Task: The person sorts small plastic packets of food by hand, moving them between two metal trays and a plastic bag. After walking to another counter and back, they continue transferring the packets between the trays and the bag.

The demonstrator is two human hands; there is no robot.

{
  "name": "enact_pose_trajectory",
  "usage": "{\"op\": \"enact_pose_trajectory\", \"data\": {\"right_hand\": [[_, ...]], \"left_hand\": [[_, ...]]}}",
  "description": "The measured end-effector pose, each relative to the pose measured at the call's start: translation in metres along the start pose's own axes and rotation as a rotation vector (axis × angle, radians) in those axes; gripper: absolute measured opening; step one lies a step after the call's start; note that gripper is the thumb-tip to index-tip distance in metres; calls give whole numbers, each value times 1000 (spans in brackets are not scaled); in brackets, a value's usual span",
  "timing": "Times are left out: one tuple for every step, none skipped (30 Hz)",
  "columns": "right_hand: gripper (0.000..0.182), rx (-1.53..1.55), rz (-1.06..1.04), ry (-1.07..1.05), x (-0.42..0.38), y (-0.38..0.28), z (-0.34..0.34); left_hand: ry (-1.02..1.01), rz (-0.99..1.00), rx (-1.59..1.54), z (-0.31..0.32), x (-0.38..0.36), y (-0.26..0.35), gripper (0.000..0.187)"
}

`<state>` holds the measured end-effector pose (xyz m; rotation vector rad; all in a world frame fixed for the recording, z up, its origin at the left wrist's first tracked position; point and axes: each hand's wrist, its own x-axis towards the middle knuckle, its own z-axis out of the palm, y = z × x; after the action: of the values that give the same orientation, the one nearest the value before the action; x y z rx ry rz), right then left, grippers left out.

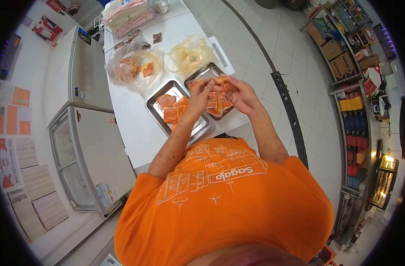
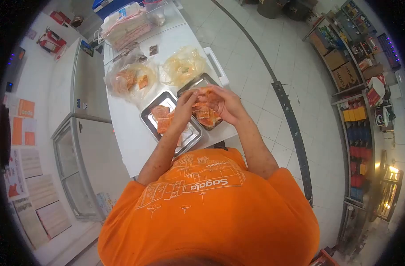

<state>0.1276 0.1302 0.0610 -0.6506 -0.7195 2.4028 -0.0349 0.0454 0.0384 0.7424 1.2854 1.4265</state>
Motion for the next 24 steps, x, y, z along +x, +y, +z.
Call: {"op": "enact_pose_trajectory", "data": {"right_hand": [[37, 81, 35, 24, 4, 0, 3], [35, 160, 69, 47, 7, 1, 6], [34, 147, 59, 85, 11, 2, 8], [33, 130, 58, 120, 16, 4, 10], [31, 116, 56, 160, 19, 8, 9], [34, 27, 50, 157, 22, 13, 6], [36, -64, 43, 148, 29, 16, 0], [39, -156, 35, 136, 37, 20, -8], [41, -436, 6, 165, 48, 31, -25], [44, -717, -29, 183, 63, 45, -47], [46, -1001, -70, 191, 74, 52, -56], [50, -1231, -35, 259, 79, 52, -51], [54, -1459, -5, 325, 80, 54, -42], [58, -1687, 18, 396, 82, 56, -31], [54, -1807, -46, 480, 85, 56, -4], [51, -1805, -263, 374, 100, 64, 6], [47, -1784, -477, 268, 120, 70, 15], [44, -1742, -689, 160, 141, 77, 27], [34, -1605, -726, 95, 159, 93, 52], [32, -1486, -673, -111, 185, 109, 70], [31, -1357, -619, -310, 211, 124, 89], [23, -1339, -651, -420, 226, 136, 117], [23, -1521, -571, -436, 273, 161, 117], [25, -1701, -486, -446, 317, 189, 111]], "left_hand": [[3, -22, 27, -3, 3, -3, 33], [7, -43, 53, -7, 4, -4, 33], [46, -57, 33, -10, 5, -2, 33], [94, -71, 8, -15, 2, 0, 33], [139, -90, -16, -20, -2, 0, 33], [143, -101, 11, -29, -7, -3, 34], [147, -107, 38, -40, -11, -6, 35], [155, -112, 64, -51, -15, -8, 35], [148, -114, 53, -60, -26, -2, 36], [182, -132, 50, -71, -34, -4, 36], [222, -147, 47, -84, -42, -10, 36], [266, -160, 41, -97, -50, -14, 37], [313, -145, -29, -109, -60, -17, 34], [364, -149, -24, -122, -72, -19, 35], [411, -154, -19, -134, -84, -22, 35], [455, -162, -13, -146, -97, -26, 35], [496, -166, -38, -158, -109, -32, 36], [536, -169, -61, -169, -121, -38, 36], [576, -172, -83, -177, -134, -43, 37], [608, -188, -88, -183, -145, -47, 39], [639, -202, -91, -188, -155, -48, 41], [668, -218, -90, -193, -166, -49, 43], [701, -225, -102, -197, -174, -48, 42], [732, -232, -112, -200, -182, -48, 42]]}}
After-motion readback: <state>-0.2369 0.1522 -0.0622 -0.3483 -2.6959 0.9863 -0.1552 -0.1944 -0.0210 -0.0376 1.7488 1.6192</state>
